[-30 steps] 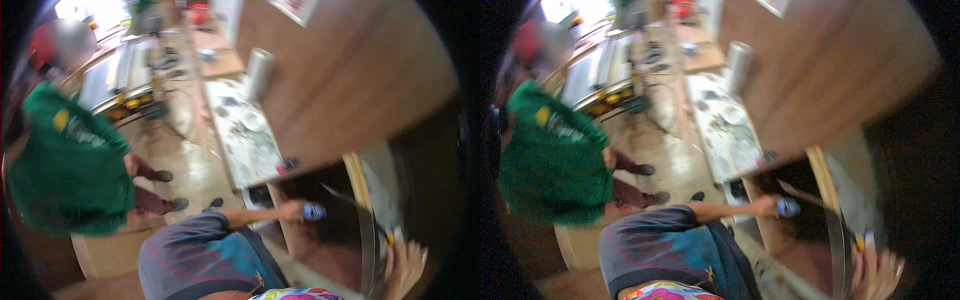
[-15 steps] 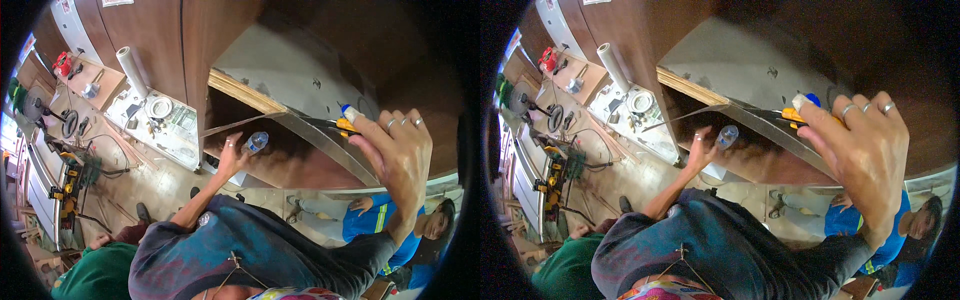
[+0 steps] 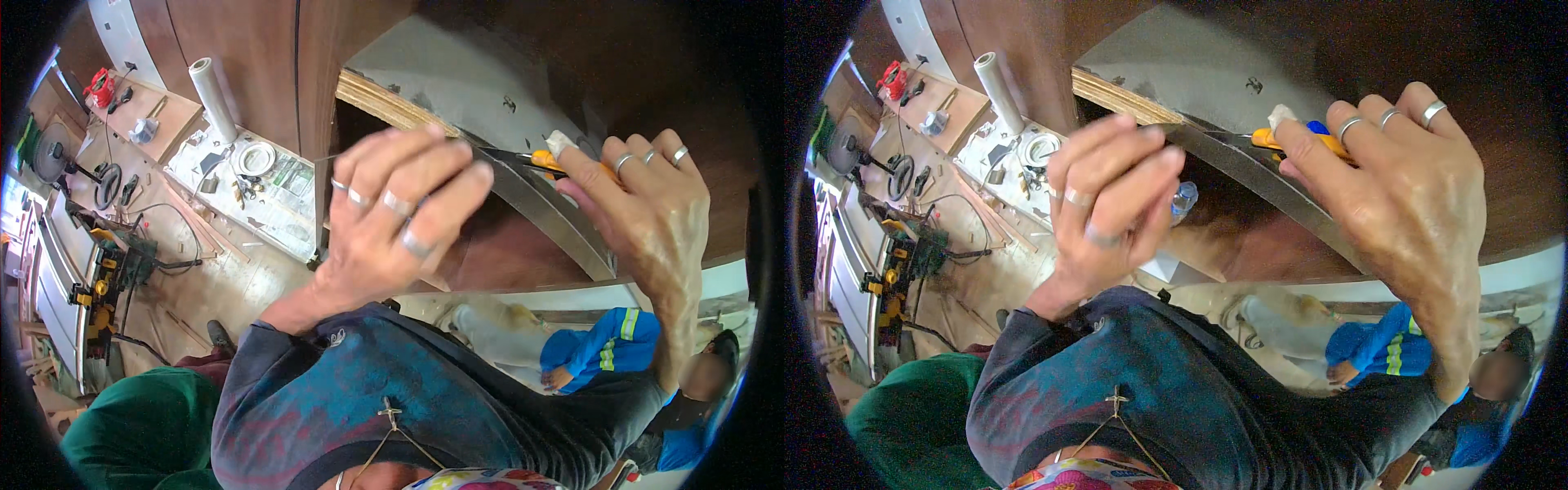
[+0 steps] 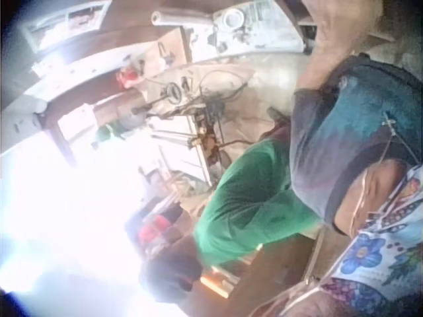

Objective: The person trims the edge of a laminate sheet on a wooden cabinet using a utility knife, occasionally applying water from a bottle to the cut line.

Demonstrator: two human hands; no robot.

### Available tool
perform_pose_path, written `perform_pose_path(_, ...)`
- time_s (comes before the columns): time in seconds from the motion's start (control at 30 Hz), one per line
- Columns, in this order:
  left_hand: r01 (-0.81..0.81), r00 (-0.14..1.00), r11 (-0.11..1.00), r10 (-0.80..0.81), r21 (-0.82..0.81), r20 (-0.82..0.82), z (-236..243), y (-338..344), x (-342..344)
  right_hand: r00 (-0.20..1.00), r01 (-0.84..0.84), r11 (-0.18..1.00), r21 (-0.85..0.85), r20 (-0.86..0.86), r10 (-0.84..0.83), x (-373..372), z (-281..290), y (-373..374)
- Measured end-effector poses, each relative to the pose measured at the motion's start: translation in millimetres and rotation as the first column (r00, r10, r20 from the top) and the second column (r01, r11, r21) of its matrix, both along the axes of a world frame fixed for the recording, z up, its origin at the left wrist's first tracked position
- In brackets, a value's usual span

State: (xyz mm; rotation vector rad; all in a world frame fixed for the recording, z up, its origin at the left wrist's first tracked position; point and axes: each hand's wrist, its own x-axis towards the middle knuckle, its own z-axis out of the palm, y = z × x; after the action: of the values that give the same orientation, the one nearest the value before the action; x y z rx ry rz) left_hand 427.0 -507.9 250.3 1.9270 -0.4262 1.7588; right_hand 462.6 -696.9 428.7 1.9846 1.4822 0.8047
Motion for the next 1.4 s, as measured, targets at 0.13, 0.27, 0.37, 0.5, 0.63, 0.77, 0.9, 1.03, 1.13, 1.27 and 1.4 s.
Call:
perform_pose_path(0.13,-0.171,0.945,0.973,0.207,0.156,-0.254,5.0,10.9,4.3,0.995,-0.097,0.995,0.006,0.038,0.097,4.7,-3.4,-1.2)
perform_pose_path(0.27,-0.143,0.938,0.976,0.187,0.163,-0.292,2.7,8.3,8.6,0.993,-0.101,0.994,-0.032,0.059,0.103,-0.1,2.0,-5.0)
perform_pose_path(0.37,-0.16,0.928,0.976,0.2,0.148,-0.316,5.5,7.5,5.1,0.997,-0.06,0.998,-0.025,0.04,0.061,1.1,2.1,-2.2)
perform_pose_path(0.5,-0.197,0.923,0.969,0.235,0.15,-0.305,9.6,5.5,7.7,1.0,0.005,1.0,0.011,-0.025,-0.005,5.9,2.2,0.1)
perform_pose_path(0.63,-0.141,0.901,0.971,0.207,0.193,-0.382,27.6,6.9,5.6,0.997,0.064,0.998,0.013,-0.047,-0.063,5.6,4.7,-0.1)
perform_pose_path(0.77,-0.046,0.888,0.986,0.114,0.162,-0.445,35.7,11.5,9.9,0.998,0.057,0.998,0.02,-0.036,-0.056,4.6,16.4,-2.2)
perform_pose_path(0.9,-0.021,0.893,0.988,0.088,0.154,-0.441,34.0,14.8,15.1,0.996,0.089,0.995,0.046,-0.036,-0.087,4.2,29.2,-1.7)
perform_pose_path(1.03,-0.026,0.87,0.982,0.115,0.188,-0.48,33.6,16.4,11.4,0.996,0.063,0.994,0.085,-0.067,-0.058,10.4,29.3,0.4)
perform_pose_path(1.13,-0.016,0.87,0.984,0.101,0.177,-0.483,32.2,16.1,11.3,0.995,0.053,0.996,0.075,-0.093,-0.046,12.8,27.5,2.9)
perform_pose_path(1.27,-0.029,0.882,0.984,0.108,0.176,-0.459,27.8,13.9,13.4,0.992,0.076,0.996,0.05,-0.108,-0.07,12.7,23.1,6.4)
perform_pose_path(1.4,-0.046,0.905,0.989,0.1,0.138,-0.414,26.1,14.0,15.4,0.994,0.068,0.996,0.057,-0.092,-0.062,14.6,22.8,15.1)
